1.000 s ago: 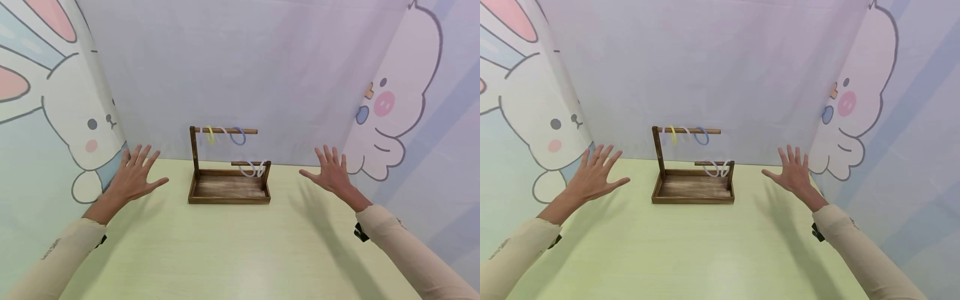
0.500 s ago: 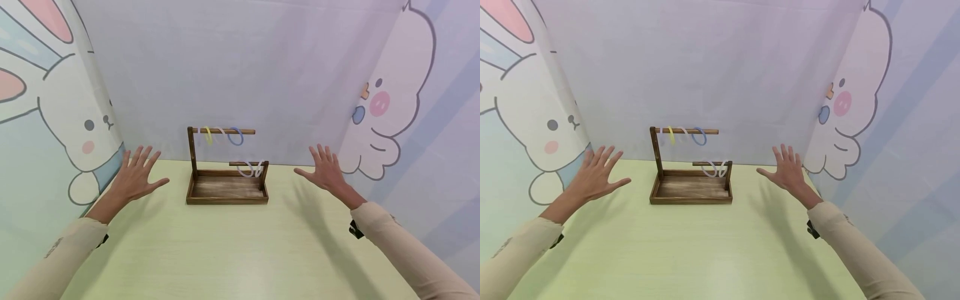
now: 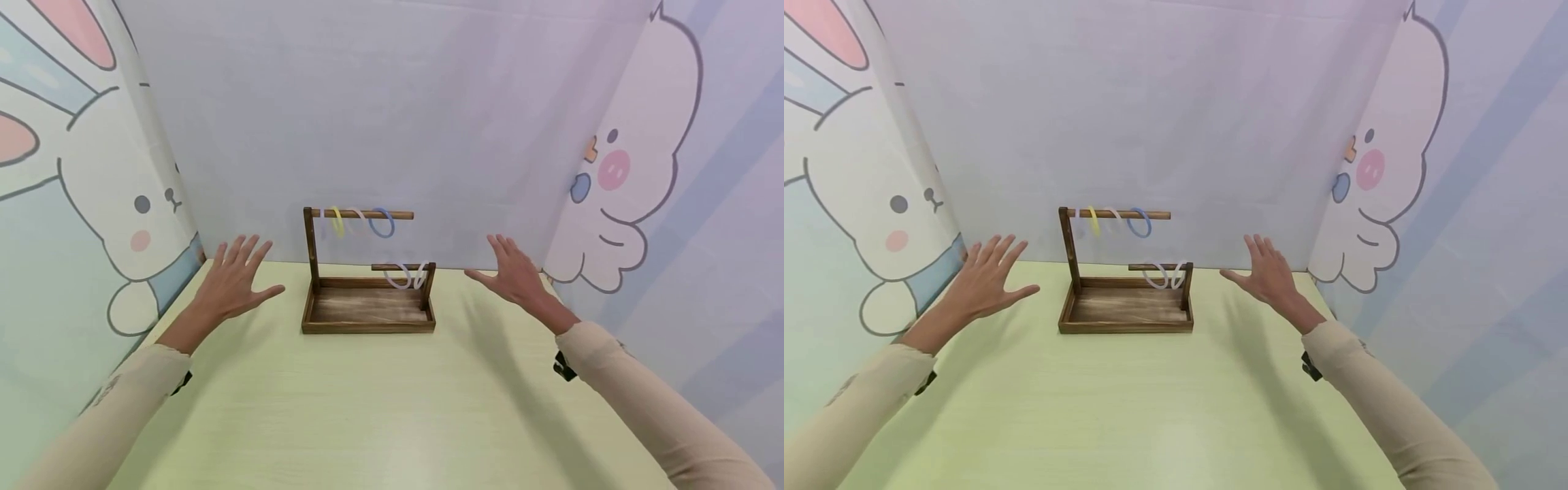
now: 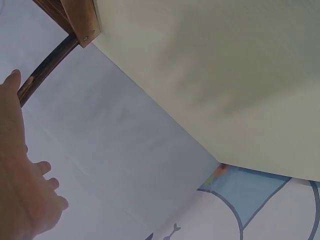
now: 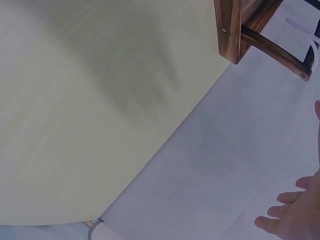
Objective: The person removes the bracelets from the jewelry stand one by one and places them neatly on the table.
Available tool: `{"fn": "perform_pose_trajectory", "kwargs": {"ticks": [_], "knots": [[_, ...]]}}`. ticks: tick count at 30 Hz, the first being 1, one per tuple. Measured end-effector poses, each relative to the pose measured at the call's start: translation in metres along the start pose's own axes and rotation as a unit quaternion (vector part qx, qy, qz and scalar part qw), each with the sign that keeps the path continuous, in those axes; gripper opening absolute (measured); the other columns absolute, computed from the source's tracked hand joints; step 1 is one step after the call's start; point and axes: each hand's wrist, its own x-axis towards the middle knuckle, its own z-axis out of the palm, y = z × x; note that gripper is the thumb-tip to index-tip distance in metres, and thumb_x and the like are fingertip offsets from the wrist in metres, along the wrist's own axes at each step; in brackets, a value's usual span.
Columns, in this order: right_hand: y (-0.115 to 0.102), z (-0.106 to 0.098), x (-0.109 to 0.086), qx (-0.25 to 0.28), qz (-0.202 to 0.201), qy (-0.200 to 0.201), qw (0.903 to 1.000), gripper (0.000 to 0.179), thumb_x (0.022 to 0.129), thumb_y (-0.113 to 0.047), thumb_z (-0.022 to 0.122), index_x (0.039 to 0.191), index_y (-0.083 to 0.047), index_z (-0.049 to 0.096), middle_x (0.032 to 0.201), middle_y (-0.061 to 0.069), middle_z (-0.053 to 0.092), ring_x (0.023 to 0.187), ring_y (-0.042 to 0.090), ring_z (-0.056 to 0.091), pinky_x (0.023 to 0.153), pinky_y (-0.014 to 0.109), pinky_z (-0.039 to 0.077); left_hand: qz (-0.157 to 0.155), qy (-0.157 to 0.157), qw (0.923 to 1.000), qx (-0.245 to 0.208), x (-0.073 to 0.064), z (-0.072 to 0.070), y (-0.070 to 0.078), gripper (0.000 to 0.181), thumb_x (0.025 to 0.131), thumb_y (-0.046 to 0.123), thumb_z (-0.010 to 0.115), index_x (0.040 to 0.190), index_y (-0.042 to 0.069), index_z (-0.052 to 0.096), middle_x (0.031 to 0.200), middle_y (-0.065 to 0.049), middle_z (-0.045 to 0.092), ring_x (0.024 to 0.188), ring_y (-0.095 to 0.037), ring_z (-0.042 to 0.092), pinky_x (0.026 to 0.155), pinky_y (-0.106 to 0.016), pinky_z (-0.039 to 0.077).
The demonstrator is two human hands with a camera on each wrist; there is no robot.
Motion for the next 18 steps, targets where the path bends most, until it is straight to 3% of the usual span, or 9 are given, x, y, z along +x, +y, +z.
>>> {"fn": "perform_pose_trajectory", "kwargs": {"ticks": [6, 18], "knots": [[-0.015, 0.005, 0.006, 0.018, -0.004, -0.003, 0.9998, 0.102, 0.093, -0.065, 0.068, 0.164, -0.005, 0.027, 0.164, 0.024, 0.033, 0.146, 0.045, 0.039, 0.107, 0.069, 0.044, -0.001, -0.01, 0.9997, -0.021, 0.009, 0.003, 0.003, 0.106, 0.085, 0.062, 0.075, 0.163, 0.007, 0.03, 0.165, -0.027, 0.028, 0.154, -0.049, 0.019, 0.124, -0.071, 0.012], [-0.046, 0.01, 0.02, 0.043, -0.009, -0.018, 0.9989, 0.094, 0.095, -0.066, 0.065, 0.163, -0.01, 0.033, 0.162, 0.019, 0.041, 0.143, 0.041, 0.045, 0.103, 0.065, 0.05, -0.034, -0.033, 0.9946, -0.093, 0.027, 0.005, 0.006, 0.105, 0.09, 0.059, 0.074, 0.165, 0.007, 0.023, 0.163, -0.028, 0.031, 0.151, -0.05, 0.023, 0.123, -0.071, 0.013]]}}
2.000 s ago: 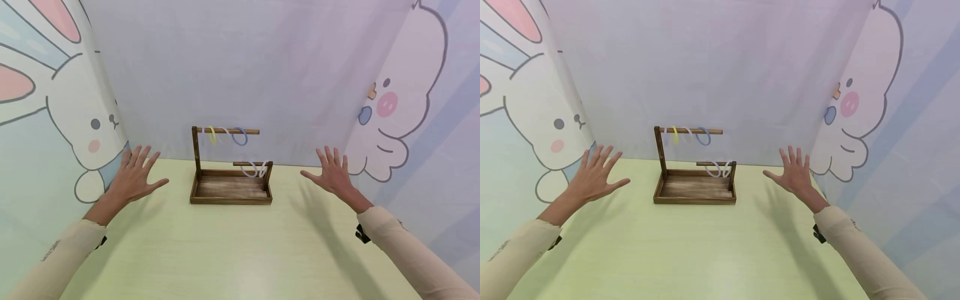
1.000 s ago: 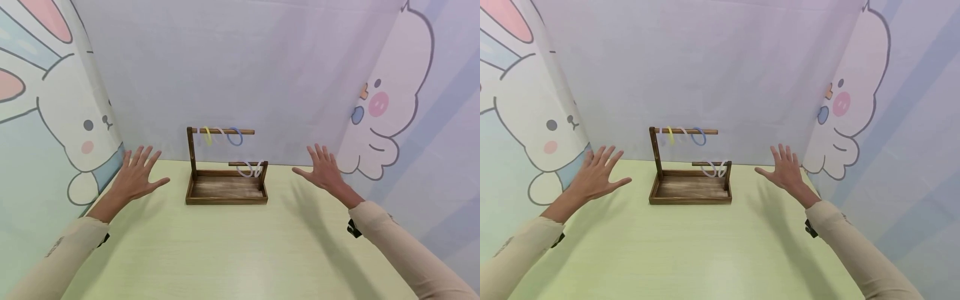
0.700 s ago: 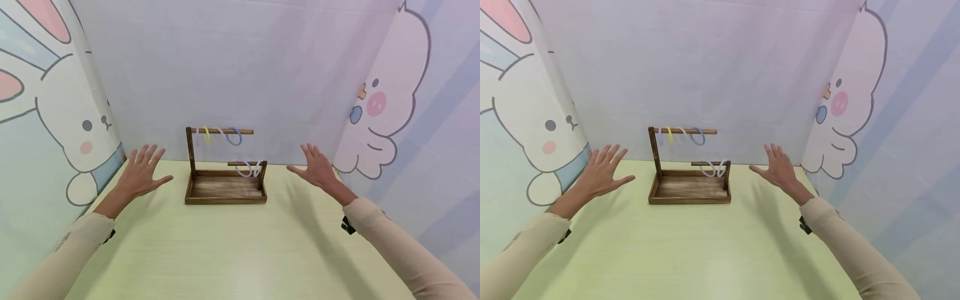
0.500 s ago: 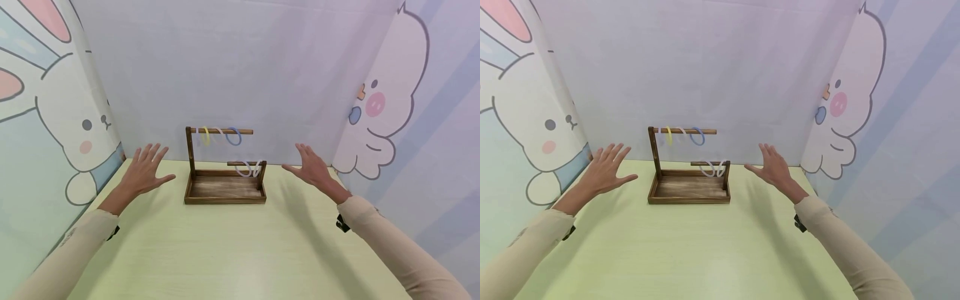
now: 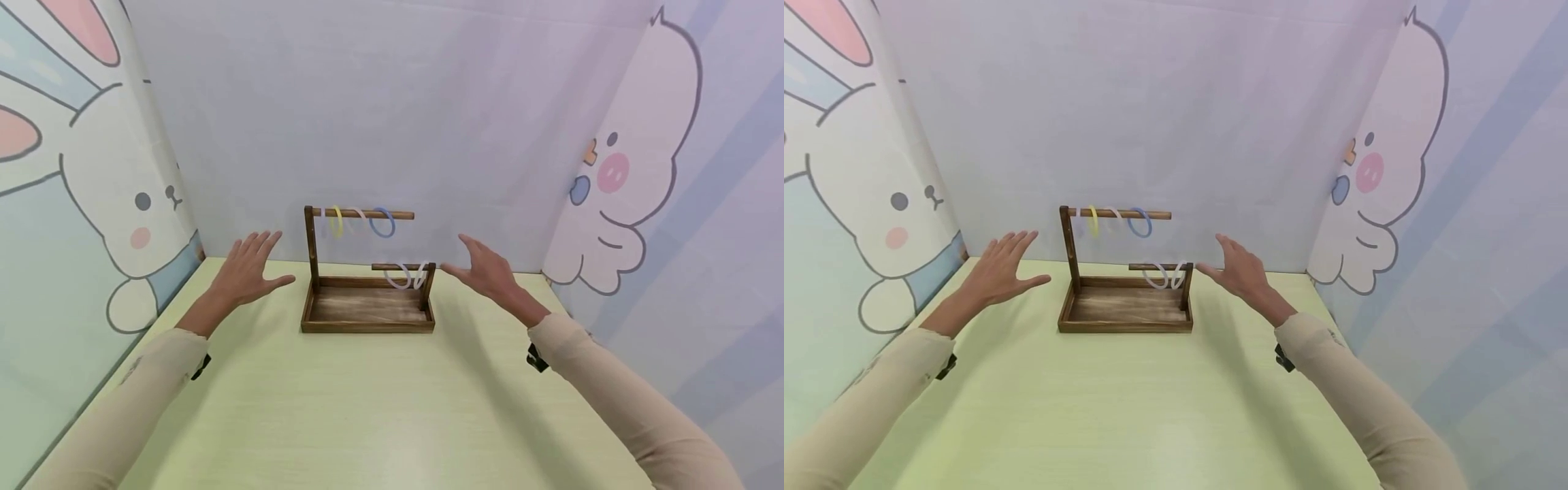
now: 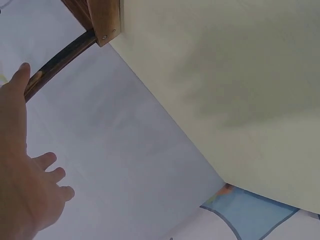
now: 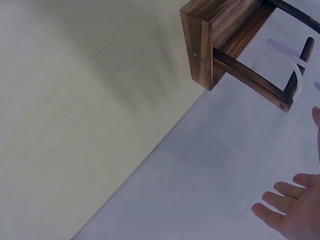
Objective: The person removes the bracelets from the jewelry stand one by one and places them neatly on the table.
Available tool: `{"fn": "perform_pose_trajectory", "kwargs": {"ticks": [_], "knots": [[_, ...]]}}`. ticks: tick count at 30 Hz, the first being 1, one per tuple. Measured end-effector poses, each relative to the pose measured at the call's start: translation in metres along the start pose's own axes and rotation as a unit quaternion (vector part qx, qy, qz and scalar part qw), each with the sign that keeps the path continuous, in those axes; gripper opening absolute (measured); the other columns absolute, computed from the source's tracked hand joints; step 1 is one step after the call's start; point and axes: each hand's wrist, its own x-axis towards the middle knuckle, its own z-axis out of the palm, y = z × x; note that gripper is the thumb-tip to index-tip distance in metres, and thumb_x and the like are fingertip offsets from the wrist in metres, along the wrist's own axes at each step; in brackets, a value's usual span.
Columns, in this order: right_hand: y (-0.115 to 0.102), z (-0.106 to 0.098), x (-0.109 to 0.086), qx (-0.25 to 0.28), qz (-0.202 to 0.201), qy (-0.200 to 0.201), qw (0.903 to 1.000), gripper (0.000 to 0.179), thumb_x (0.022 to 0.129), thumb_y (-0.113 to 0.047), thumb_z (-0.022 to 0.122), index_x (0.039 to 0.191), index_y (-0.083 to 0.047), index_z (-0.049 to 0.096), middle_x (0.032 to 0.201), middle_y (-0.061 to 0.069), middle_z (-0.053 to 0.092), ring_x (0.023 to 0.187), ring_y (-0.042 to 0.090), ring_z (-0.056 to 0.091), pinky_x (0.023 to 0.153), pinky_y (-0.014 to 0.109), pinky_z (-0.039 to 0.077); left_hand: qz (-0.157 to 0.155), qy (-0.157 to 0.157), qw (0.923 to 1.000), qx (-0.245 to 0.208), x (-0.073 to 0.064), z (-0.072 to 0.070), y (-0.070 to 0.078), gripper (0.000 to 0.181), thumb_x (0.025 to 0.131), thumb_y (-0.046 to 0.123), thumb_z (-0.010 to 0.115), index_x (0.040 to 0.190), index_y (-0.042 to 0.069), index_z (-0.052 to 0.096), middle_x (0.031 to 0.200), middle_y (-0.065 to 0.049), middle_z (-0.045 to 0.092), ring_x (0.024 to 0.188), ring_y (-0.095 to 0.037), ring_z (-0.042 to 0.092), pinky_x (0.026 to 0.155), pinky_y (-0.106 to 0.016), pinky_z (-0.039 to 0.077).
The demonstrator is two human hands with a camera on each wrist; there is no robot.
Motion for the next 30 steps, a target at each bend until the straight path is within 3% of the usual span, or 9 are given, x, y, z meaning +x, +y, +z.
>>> {"fn": "perform_pose_trajectory", "kwargs": {"ticks": [6, 10, 17, 22, 30], "knots": [[-0.015, 0.005, 0.008, -0.002, -0.006, 0.0, 1.0, 0.09, 0.095, -0.066, 0.064, 0.162, -0.011, 0.037, 0.157, 0.02, 0.048, 0.136, 0.04, 0.054, 0.093, 0.06, 0.057, -0.003, -0.005, 0.9998, -0.021, 0.009, 0.0, 0.002, 0.103, 0.091, 0.057, 0.075, 0.166, 0.009, 0.021, 0.162, -0.026, 0.034, 0.15, -0.049, 0.026, 0.124, -0.07, 0.014], [-0.026, 0.008, 0.014, 0.013, -0.008, 0.002, 0.9999, 0.087, 0.096, -0.063, 0.065, 0.161, -0.011, 0.039, 0.154, 0.016, 0.053, 0.133, 0.039, 0.057, 0.093, 0.058, 0.057, -0.005, -0.009, 0.9993, -0.036, 0.014, -0.001, 0.005, 0.102, 0.092, 0.054, 0.075, 0.166, 0.01, 0.021, 0.162, -0.025, 0.036, 0.149, -0.047, 0.03, 0.124, -0.069, 0.016], [-0.044, 0.015, 0.023, 0.042, -0.02, 0.011, 0.9989, 0.083, 0.097, -0.06, 0.067, 0.159, -0.012, 0.041, 0.147, 0.013, 0.06, 0.126, 0.032, 0.063, 0.088, 0.053, 0.06, -0.033, -0.025, 0.9966, -0.071, 0.023, 0.0, 0.01, 0.102, 0.095, 0.054, 0.072, 0.169, 0.017, 0.013, 0.166, -0.021, 0.031, 0.149, -0.046, 0.032, 0.116, -0.069, 0.033], [-0.052, 0.021, 0.03, 0.058, -0.03, 0.013, 0.9978, 0.077, 0.098, -0.054, 0.068, 0.157, -0.01, 0.044, 0.145, 0.012, 0.062, 0.127, 0.03, 0.063, 0.087, 0.05, 0.061, -0.047, -0.03, 0.9935, -0.1, 0.027, -0.003, 0.014, 0.1, 0.097, 0.054, 0.07, 0.169, 0.022, 0.009, 0.169, -0.018, 0.028, 0.149, -0.046, 0.033, 0.111, -0.072, 0.038], [-0.063, 0.03, 0.036, 0.087, -0.046, 0.018, 0.995, 0.068, 0.1, -0.046, 0.069, 0.155, -0.01, 0.048, 0.143, 0.012, 0.063, 0.127, 0.031, 0.063, 0.089, 0.05, 0.061, -0.047, -0.012, 0.9902, -0.131, 0.036, -0.002, 0.016, 0.099, 0.098, 0.045, 0.073, 0.169, 0.025, 0.007, 0.166, -0.018, 0.034, 0.147, -0.045, 0.037, 0.105, -0.074, 0.042]]}}
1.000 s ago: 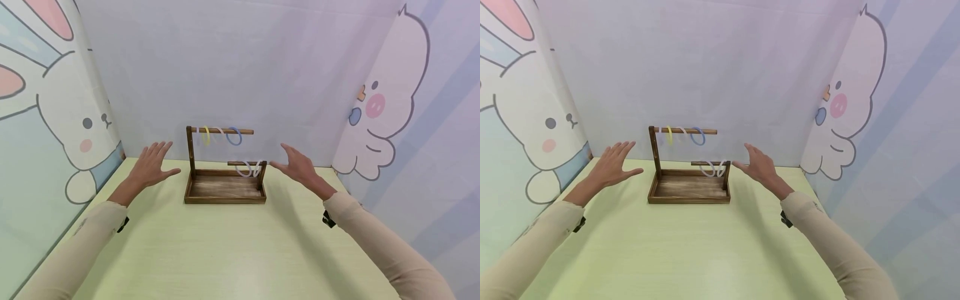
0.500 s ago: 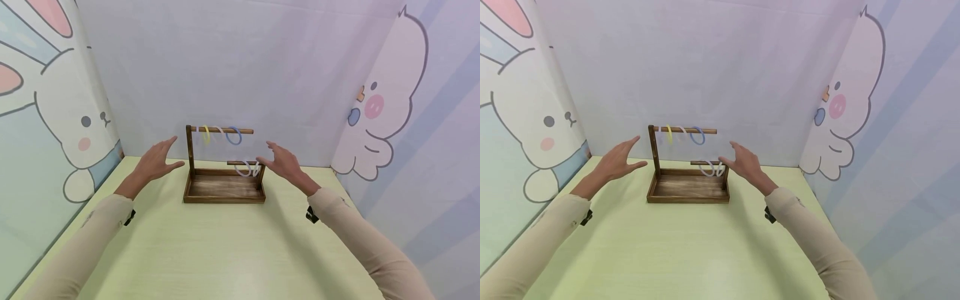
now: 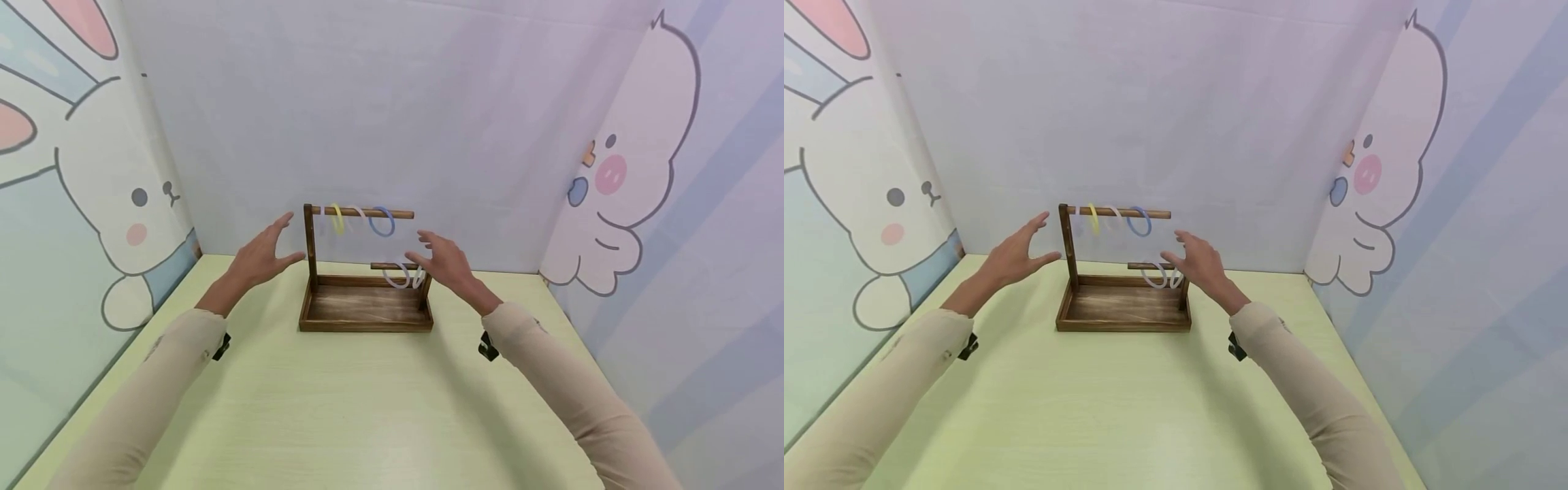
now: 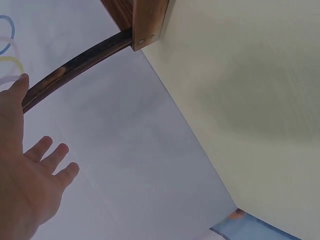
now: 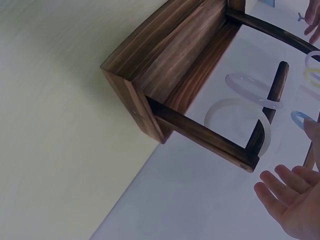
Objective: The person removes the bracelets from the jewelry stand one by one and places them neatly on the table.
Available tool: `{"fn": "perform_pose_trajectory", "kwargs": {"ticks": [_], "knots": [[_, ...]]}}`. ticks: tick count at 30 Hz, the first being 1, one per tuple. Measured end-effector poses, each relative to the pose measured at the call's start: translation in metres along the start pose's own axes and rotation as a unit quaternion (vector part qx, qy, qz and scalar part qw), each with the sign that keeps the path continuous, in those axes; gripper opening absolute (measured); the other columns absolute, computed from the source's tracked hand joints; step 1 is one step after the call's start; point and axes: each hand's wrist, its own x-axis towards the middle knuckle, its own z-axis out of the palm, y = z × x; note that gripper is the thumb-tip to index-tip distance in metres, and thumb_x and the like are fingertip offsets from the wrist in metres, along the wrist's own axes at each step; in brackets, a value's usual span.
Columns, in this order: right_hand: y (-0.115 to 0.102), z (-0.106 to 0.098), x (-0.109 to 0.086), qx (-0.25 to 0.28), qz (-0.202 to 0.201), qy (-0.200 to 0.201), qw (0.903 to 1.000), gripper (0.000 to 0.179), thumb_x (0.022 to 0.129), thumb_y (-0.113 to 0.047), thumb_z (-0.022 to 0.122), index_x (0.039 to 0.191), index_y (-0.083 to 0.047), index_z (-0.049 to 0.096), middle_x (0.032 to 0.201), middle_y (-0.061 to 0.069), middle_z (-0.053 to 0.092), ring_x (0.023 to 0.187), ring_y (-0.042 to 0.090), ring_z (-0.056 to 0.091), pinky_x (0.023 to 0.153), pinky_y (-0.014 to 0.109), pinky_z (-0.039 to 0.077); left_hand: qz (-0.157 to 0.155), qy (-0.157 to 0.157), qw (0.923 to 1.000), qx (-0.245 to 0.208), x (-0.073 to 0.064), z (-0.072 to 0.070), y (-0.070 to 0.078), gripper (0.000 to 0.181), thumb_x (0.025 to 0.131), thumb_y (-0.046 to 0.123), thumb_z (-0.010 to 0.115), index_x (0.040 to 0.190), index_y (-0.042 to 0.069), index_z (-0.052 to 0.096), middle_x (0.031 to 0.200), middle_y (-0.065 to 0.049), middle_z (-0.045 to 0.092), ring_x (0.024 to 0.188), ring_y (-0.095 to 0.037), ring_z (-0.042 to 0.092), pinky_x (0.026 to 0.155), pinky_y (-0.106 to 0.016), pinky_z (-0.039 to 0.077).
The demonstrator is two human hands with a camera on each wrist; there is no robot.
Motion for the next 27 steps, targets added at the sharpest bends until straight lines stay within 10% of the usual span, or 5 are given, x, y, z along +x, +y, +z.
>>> {"fn": "perform_pose_trajectory", "kwargs": {"ticks": [27], "knots": [[-0.032, 0.017, 0.029, 0.066, 0.006, 0.01, 0.9978, 0.06, 0.103, -0.03, 0.07, 0.151, -0.002, 0.05, 0.141, 0.019, 0.063, 0.126, 0.035, 0.065, 0.101, 0.047, 0.058, 0.057, 0.048, 0.9935, -0.086, 0.027, 0.007, 0.012, 0.096, 0.099, 0.021, 0.074, 0.168, 0.033, 0.008, 0.16, -0.02, 0.043, 0.141, -0.042, 0.048, 0.103, -0.073, 0.044]]}}
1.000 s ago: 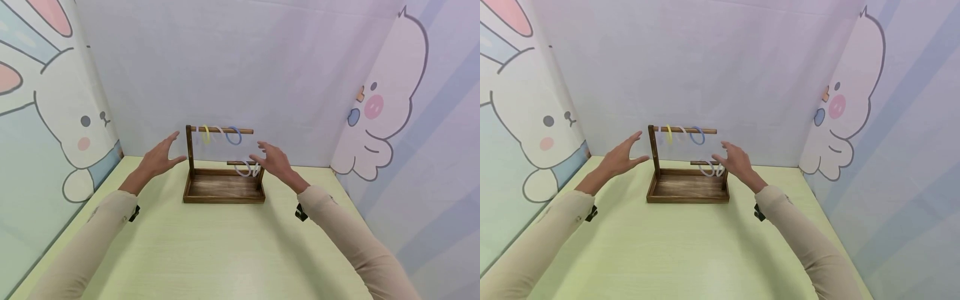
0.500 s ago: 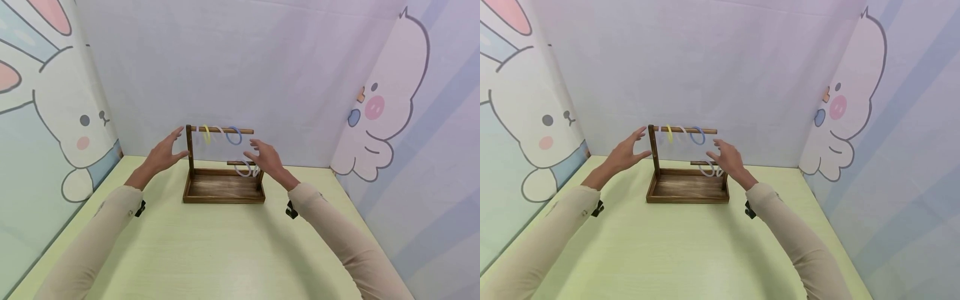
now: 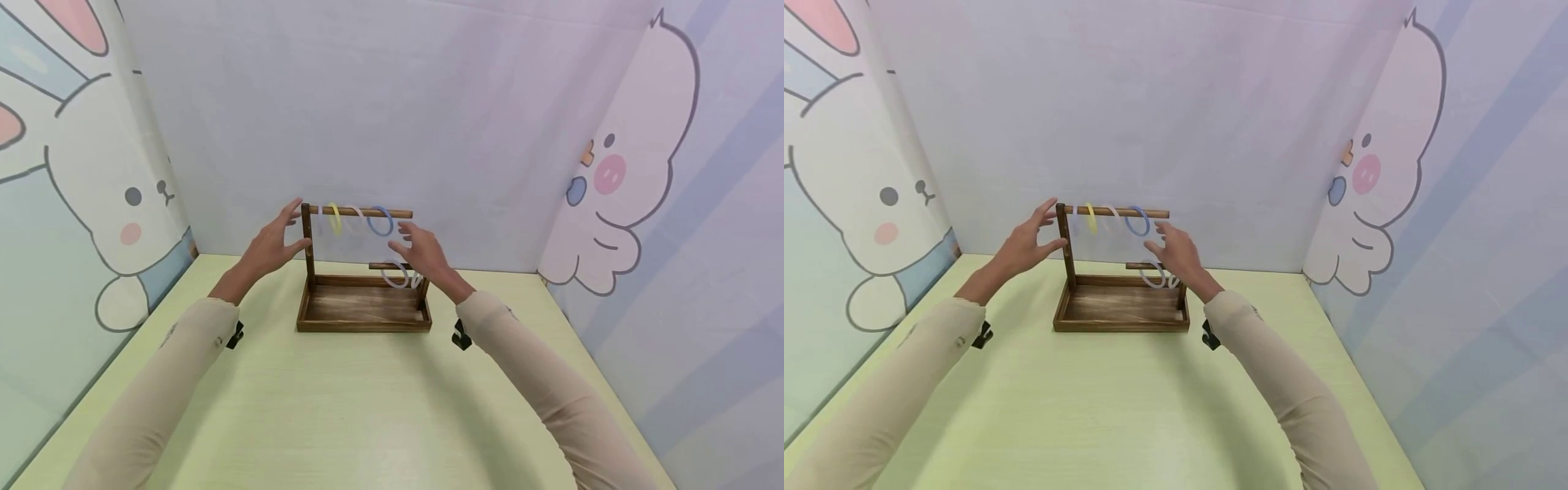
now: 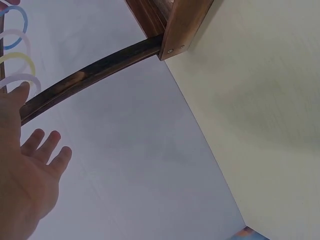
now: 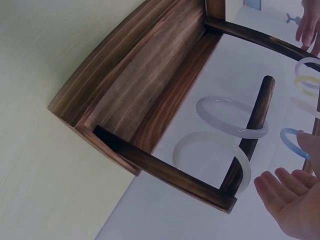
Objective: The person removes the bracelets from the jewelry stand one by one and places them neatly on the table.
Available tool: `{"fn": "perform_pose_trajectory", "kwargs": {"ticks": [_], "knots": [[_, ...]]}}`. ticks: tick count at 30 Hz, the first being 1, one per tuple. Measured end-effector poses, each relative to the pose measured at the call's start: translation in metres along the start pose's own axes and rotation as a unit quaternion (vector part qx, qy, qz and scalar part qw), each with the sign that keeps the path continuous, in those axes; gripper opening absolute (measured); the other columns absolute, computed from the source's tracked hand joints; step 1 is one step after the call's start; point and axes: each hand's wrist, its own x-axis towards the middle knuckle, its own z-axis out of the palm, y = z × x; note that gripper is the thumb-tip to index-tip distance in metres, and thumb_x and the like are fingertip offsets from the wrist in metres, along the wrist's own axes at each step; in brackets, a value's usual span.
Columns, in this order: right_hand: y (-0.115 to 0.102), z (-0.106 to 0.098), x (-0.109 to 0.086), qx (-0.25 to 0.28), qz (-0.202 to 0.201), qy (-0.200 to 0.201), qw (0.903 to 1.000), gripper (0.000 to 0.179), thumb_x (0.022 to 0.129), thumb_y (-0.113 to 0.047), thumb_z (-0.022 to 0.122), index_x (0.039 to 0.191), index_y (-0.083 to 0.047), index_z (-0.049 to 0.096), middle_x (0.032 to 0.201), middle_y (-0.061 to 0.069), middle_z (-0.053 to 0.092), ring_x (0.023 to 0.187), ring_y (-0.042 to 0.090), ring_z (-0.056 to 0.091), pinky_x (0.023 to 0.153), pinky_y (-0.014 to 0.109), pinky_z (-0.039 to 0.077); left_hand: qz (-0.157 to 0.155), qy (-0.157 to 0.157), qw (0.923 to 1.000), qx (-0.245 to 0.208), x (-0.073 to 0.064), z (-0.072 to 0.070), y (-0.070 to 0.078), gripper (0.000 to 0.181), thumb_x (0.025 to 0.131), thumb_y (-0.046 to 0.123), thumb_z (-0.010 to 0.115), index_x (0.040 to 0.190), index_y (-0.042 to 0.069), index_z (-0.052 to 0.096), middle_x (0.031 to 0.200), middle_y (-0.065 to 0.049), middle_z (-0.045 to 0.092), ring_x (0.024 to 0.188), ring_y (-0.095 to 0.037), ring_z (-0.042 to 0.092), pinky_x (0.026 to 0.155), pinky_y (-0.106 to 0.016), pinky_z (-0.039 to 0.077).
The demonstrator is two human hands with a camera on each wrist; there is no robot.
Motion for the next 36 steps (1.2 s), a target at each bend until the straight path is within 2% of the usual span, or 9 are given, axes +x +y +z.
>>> {"fn": "perform_pose_trajectory", "kwargs": {"ticks": [6, 13, 18, 25, 30, 36], "knots": [[-0.001, 0.007, 0.005, 0.03, -0.011, 0.027, 0.9991, 0.054, 0.102, -0.022, 0.071, 0.147, 0.001, 0.053, 0.138, 0.021, 0.065, 0.123, 0.035, 0.066, 0.101, 0.044, 0.058, 0.01, 0.007, 0.9997, -0.021, 0.002, 0.002, -0.003, 0.094, 0.1, 0.013, 0.073, 0.168, 0.035, 0.012, 0.158, -0.023, 0.044, 0.138, -0.045, 0.051, 0.108, -0.071, 0.043], [0.0, 0.017, 0.011, 0.073, -0.022, 0.058, 0.9954, 0.046, 0.1, -0.014, 0.073, 0.14, 0.002, 0.059, 0.134, 0.021, 0.067, 0.119, 0.035, 0.069, 0.098, 0.042, 0.06, 0.039, 0.014, 0.9972, -0.062, 0.006, 0.006, -0.007, 0.089, 0.1, 0.003, 0.07, 0.168, 0.027, 0.018, 0.154, -0.029, 0.044, 0.133, -0.05, 0.054, 0.11, -0.068, 0.044], [0.001, 0.022, 0.014, 0.091, -0.027, 0.066, 0.9932, 0.041, 0.1, -0.011, 0.072, 0.137, 0.003, 0.061, 0.132, 0.019, 0.069, 0.116, 0.033, 0.071, 0.096, 0.04, 0.061, 0.04, 0.02, 0.9959, -0.078, 0.007, 0.006, -0.004, 0.085, 0.099, -0.001, 0.068, 0.167, 0.022, 0.023, 0.15, -0.031, 0.047, 0.131, -0.05, 0.055, 0.107, -0.066, 0.047], [-0.001, 0.025, 0.018, 0.104, -0.017, 0.085, 0.9908, 0.033, 0.1, -0.007, 0.071, 0.131, 0.001, 0.066, 0.125, 0.018, 0.072, 0.113, 0.028, 0.072, 0.096, 0.035, 0.06, 0.035, 0.02, 0.9937, -0.105, 0.01, 0.009, -0.001, 0.083, 0.1, -0.007, 0.064, 0.166, 0.025, 0.025, 0.148, -0.032, 0.05, 0.128, -0.049, 0.058, 0.105, -0.059, 0.052], [-0.003, 0.025, 0.019, 0.121, -0.006, 0.099, 0.9877, 0.028, 0.101, -0.007, 0.069, 0.128, 0.002, 0.068, 0.119, 0.018, 0.075, 0.111, 0.027, 0.073, 0.095, 0.034, 0.061, 0.034, 0.019, 0.9941, -0.102, 0.014, 0.012, -0.001, 0.082, 0.1, -0.009, 0.062, 0.165, 0.025, 0.026, 0.145, -0.031, 0.054, 0.125, -0.049, 0.061, 0.102, -0.057, 0.055], [-0.005, 0.026, 0.02, 0.147, -0.009, 0.113, 0.9826, 0.025, 0.101, -0.004, 0.067, 0.125, 0.005, 0.069, 0.114, 0.021, 0.076, 0.104, 0.031, 0.075, 0.085, 0.036, 0.064, 0.028, 0.024, 0.9945, -0.098, 0.015, 0.012, -0.001, 0.079, 0.099, -0.009, 0.063, 0.163, 0.025, 0.029, 0.14, -0.03, 0.06, 0.125, -0.047, 0.062, 0.1, -0.057, 0.056]]}}
